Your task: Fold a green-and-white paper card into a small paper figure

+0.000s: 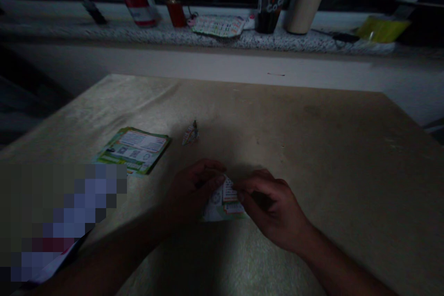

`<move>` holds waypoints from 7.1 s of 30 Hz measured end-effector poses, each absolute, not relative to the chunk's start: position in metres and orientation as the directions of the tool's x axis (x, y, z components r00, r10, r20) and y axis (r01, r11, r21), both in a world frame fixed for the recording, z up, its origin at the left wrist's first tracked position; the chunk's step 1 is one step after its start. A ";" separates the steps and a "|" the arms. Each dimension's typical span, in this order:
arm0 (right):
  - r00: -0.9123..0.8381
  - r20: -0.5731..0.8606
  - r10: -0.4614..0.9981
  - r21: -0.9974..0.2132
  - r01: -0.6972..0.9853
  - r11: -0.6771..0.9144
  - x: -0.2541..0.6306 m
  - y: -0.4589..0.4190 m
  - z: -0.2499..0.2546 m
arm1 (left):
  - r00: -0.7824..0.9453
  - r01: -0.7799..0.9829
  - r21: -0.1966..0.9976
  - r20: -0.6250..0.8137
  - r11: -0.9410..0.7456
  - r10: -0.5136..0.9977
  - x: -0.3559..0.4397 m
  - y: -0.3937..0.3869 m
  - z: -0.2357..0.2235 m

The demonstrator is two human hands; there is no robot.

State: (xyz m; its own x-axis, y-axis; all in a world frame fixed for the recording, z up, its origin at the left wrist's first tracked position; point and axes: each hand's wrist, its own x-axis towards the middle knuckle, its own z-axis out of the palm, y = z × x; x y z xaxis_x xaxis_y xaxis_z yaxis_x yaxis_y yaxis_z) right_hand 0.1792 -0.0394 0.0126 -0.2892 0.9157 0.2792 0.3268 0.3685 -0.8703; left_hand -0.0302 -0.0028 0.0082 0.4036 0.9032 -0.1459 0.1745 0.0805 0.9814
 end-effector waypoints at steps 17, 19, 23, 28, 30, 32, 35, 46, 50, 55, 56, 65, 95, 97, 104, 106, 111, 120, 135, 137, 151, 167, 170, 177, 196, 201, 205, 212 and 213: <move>-0.621 0.225 0.751 -0.420 0.634 0.650 0.196 -0.032 0.011 | 0.821 0.491 0.361 0.112 -0.793 0.560 -0.050 0.005 0.009; -0.645 0.212 0.735 -0.417 0.620 0.665 0.198 -0.031 0.012 | 0.823 0.483 0.412 0.089 -0.773 0.561 -0.053 0.005 0.013; -0.646 0.201 0.736 -0.407 0.629 0.663 0.200 -0.030 0.012 | 0.819 0.476 0.480 0.064 -0.737 0.570 -0.057 0.007 0.018; -0.650 0.197 0.734 -0.416 0.622 0.663 0.200 -0.028 0.012 | 0.817 0.468 0.518 0.056 -0.716 0.574 -0.058 0.009 0.019; -0.652 0.196 0.733 -0.427 0.616 0.662 0.201 -0.027 0.011 | 0.816 0.464 0.529 0.057 -0.711 0.575 -0.058 0.009 0.019; -0.655 0.193 0.731 -0.436 0.610 0.662 0.201 -0.027 0.011 | 0.813 0.462 0.532 0.065 -0.710 0.578 -0.059 0.008 0.019; -0.656 0.180 0.733 -0.445 0.610 0.656 0.202 -0.026 0.010 | 0.809 0.465 0.528 0.072 -0.710 0.583 -0.061 0.007 0.020; -0.667 0.153 0.729 -0.455 0.607 0.651 0.201 -0.026 0.014 | 0.805 0.476 0.475 0.102 -0.740 0.584 -0.056 -0.001 0.021; -0.665 0.165 0.728 -0.471 0.596 0.651 0.199 -0.025 0.017 | 0.797 0.472 0.489 0.118 -0.734 0.592 -0.052 -0.004 0.021; -0.665 0.177 0.725 -0.470 0.590 0.656 0.199 -0.025 0.018 | 0.746 0.515 0.545 0.095 -0.662 0.659 -0.047 -0.004 0.018; -0.665 0.175 0.726 -0.467 0.593 0.656 0.199 -0.025 0.017 | 0.730 0.525 0.565 0.085 -0.636 0.678 -0.046 -0.003 0.017; -0.654 0.199 0.730 -0.453 0.599 0.660 0.198 -0.026 0.014 | 0.578 0.507 0.786 -0.007 -0.353 0.816 -0.041 0.005 0.010; -0.386 0.194 0.902 -0.493 0.756 0.430 0.186 -0.029 -0.001 | 0.451 0.776 0.478 0.035 -0.411 0.892 -0.032 -0.015 0.008; -0.372 0.181 0.911 -0.481 0.774 0.411 0.186 -0.029 -0.001 | 0.430 0.790 0.473 0.028 -0.391 0.902 -0.032 -0.015 0.010; -0.338 0.175 0.925 -0.453 0.806 0.381 0.184 -0.029 -0.003 | 0.399 0.798 0.478 0.039 -0.367 0.916 -0.032 -0.013 0.010; -0.328 0.177 0.928 -0.446 0.813 0.373 0.183 -0.029 -0.003 | 0.393 0.799 0.478 0.044 -0.364 0.919 -0.032 -0.013 0.010; -0.316 0.178 0.932 -0.436 0.824 0.363 0.180 -0.028 -0.002 | 0.371 0.809 0.481 0.026 -0.337 0.928 -0.030 -0.014 0.010; -0.268 0.201 0.942 -0.393 0.859 0.328 0.175 -0.029 -0.001 | 0.424 0.802 0.445 0.047 -0.399 0.905 -0.032 -0.010 0.009; -0.234 0.100 0.967 -0.402 0.879 0.254 0.202 -0.027 0.002 | 0.443 0.841 0.389 -0.092 -0.377 0.892 -0.053 0.001 0.024; -0.235 0.088 0.968 -0.405 0.879 0.250 0.210 -0.027 0.001 | 0.439 0.840 0.399 -0.097 -0.369 0.893 -0.056 0.002 0.025; -0.382 0.190 0.904 -0.455 0.782 0.426 0.213 -0.031 -0.002 | 0.455 0.797 0.492 -0.104 -0.351 0.885 -0.062 0.003 0.022; -0.304 0.043 0.952 -0.930 0.337 0.150 0.179 -0.039 0.005 | 0.544 0.439 0.894 -0.189 -0.086 0.818 -0.036 -0.006 0.020; -0.310 -0.030 0.950 -0.970 0.240 0.048 0.176 -0.041 0.010 | 0.573 0.326 0.944 -0.245 0.057 0.782 -0.036 -0.007 0.022; -0.333 -0.171 0.927 -0.985 0.028 -0.171 0.176 -0.046 0.016 | 0.608 0.224 0.965 -0.249 0.138 0.754 -0.038 -0.009 0.025; -0.277 -0.173 0.945 -0.985 0.032 -0.171 0.183 -0.042 0.017 | 0.486 0.288 0.937 -0.322 0.199 0.813 -0.045 0.000 0.022; -0.259 -0.131 0.957 -0.991 0.011 -0.132 0.185 -0.041 0.017 | 0.526 0.225 0.938 -0.346 0.265 0.777 -0.046 0.002 0.022; -0.288 -0.135 0.948 -0.987 -0.049 -0.156 0.186 -0.040 0.019 | 0.475 0.201 0.930 -0.368 0.308 0.799 -0.049 0.006 0.022; -0.304 -0.111 0.946 -0.989 -0.063 -0.137 0.187 -0.040 0.021 | 0.504 0.143 0.931 -0.361 0.336 0.785 -0.051 0.008 0.021; -0.314 -0.098 0.944 -0.990 -0.064 -0.124 0.187 -0.040 0.021 | 0.503 0.153 0.926 -0.374 0.345 0.779 -0.051 0.008 0.020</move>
State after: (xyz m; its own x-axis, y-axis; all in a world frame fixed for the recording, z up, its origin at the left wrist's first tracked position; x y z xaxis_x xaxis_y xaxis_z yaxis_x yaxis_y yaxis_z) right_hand 0.1873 -0.0404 0.0209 -0.3144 0.9442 -0.0983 -0.0638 -0.1243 -0.9902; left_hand -0.0510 0.0083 0.0198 0.5032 0.7792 -0.3735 0.1530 0.3451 0.9260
